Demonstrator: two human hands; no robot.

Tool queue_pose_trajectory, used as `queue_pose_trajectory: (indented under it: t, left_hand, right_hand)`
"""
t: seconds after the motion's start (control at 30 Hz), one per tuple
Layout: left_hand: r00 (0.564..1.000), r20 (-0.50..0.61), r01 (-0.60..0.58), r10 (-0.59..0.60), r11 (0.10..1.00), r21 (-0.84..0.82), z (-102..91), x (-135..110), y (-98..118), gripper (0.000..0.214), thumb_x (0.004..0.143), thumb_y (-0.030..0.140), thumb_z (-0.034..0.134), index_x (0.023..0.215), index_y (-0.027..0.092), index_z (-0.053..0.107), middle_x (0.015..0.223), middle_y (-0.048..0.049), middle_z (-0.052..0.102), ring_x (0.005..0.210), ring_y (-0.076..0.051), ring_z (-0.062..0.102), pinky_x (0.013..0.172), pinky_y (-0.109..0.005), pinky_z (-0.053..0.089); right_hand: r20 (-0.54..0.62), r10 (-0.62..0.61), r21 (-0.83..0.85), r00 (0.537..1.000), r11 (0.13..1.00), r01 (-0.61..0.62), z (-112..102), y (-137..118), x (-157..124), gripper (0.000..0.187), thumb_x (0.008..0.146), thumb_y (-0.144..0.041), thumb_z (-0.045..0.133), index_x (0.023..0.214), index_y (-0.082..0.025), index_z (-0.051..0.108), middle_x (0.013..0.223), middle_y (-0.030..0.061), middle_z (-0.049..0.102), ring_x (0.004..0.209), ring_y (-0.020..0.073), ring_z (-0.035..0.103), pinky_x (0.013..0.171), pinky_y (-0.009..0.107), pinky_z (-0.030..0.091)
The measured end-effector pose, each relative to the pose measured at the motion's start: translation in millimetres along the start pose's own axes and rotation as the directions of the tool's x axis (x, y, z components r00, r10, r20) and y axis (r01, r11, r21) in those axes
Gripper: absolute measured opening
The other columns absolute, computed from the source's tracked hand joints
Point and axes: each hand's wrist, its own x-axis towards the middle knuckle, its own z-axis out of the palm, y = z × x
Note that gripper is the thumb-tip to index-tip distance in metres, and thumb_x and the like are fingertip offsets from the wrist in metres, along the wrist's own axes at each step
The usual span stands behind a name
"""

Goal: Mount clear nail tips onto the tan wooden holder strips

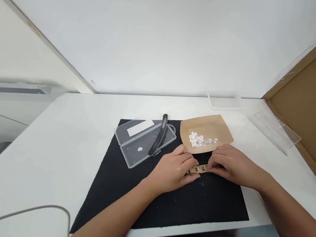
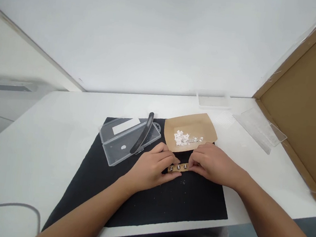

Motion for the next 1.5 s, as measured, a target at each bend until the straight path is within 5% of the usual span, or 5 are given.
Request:
queue_pose_trajectory:
  t: [0.77, 1.07, 1.5]
  left_hand:
    - [0.995, 0.011, 0.102, -0.101, 0.994, -0.035, 0.5, -3.5, 2.0, 0.020, 0.094, 0.034, 0.081, 0.098, 0.020, 0.068, 0.089, -0.0036, 0.075, 0.091, -0.024, 0.058, 0.072, -0.034, 0.051]
    - [0.991, 0.014, 0.136, -0.135, 0.989, -0.051, -3.9, -6.0, 0.0, 0.018, 0.094, 0.033, 0.080, 0.094, 0.020, 0.066, 0.089, -0.0030, 0.074, 0.089, -0.023, 0.056, 0.071, -0.032, 0.048]
    - [0.990, 0.006, 0.139, -0.139, 0.989, -0.050, -5.9, -5.4, 0.4, 0.020, 0.093, 0.033, 0.080, 0.094, 0.020, 0.066, 0.087, -0.0027, 0.073, 0.087, -0.022, 0.056, 0.070, -0.032, 0.048]
  right_hand:
    - [-0.245, -0.055, -0.196, 0.968, 0.981, 0.006, 12.2, -0.6, 4.5, 0.018, 0.105, -0.030, 0.069, 0.089, -0.023, 0.074, 0.076, -0.0018, 0.074, 0.075, 0.0158, 0.067, 0.076, 0.035, 0.033]
    - [-0.386, 0.099, -0.085, 0.917, 0.986, -0.142, 30.2, -7.3, 8.2, 0.014, 0.097, -0.020, 0.073, 0.084, -0.023, 0.072, 0.073, -0.0042, 0.075, 0.074, 0.0160, 0.068, 0.077, 0.034, 0.034]
    - [-0.436, 0.092, -0.106, 0.895, 0.983, -0.152, 37.4, -10.2, 5.1, 0.017, 0.100, -0.020, 0.071, 0.084, -0.022, 0.069, 0.074, -0.0027, 0.072, 0.073, 0.0168, 0.065, 0.074, 0.034, 0.035]
